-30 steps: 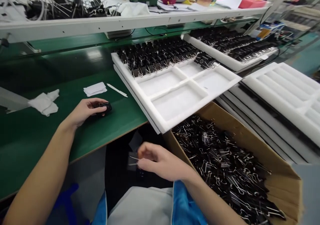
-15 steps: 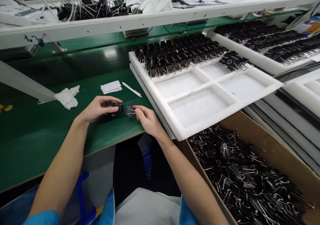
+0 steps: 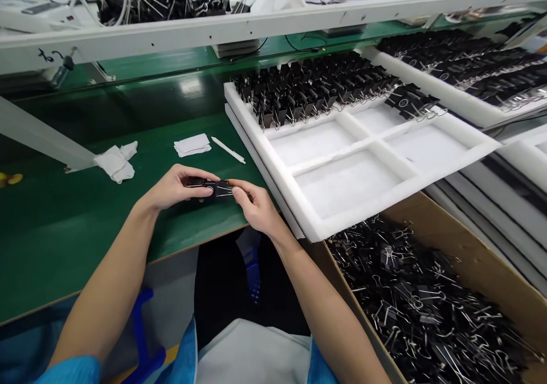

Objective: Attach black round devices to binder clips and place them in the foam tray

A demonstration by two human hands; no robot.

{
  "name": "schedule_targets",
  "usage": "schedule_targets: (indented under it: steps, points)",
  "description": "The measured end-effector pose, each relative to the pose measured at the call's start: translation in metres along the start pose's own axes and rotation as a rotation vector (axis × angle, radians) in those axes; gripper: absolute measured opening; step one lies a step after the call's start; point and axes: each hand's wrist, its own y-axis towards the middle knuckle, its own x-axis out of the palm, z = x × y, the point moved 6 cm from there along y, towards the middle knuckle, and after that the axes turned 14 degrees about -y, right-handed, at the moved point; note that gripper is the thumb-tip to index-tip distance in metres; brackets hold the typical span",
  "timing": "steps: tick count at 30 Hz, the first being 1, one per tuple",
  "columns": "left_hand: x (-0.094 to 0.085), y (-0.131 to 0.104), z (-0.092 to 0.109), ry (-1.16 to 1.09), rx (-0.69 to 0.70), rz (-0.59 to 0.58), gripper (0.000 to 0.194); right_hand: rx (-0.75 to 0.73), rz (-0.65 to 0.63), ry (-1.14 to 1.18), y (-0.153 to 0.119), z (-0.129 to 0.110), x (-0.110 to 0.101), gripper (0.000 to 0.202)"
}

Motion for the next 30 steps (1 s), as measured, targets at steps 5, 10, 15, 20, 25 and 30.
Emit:
schedule_targets:
  steps: [5, 10, 15, 20, 25, 30]
  points:
    - [0.001, -0.001, 0.001, -0.006, -0.001, -0.007, 0.043, -0.018, -0.010, -0.007, -0.003, 0.003, 0.001, 0.051]
    - [0.001, 0.000, 0.000, -0.053, -0.021, 0.013, 0.052, 0.010, 0.076, 0.065, 0.009, 0.002, 0.004, 0.048]
    - [-0.008, 0.003, -0.004, -0.162, 0.000, 0.166, 0.054, -0.027, 0.209, 0.183, 0.056, -0.011, 0.009, 0.051]
    - [-0.030, 0.004, -0.005, -0.433, 0.212, 0.538, 0.051, 0.055, 0.238, 0.096, 0.080, -0.019, 0.028, 0.048]
    - [-0.033, 0.005, -0.008, -0.496, 0.309, 0.684, 0.053, 0.114, 0.257, -0.289, 0.081, -0.012, 0.043, 0.065]
    - [-0.027, 0.005, -0.011, -0.467, 0.293, 0.708, 0.051, 0.117, 0.331, -0.467, 0.086, -0.006, 0.040, 0.064]
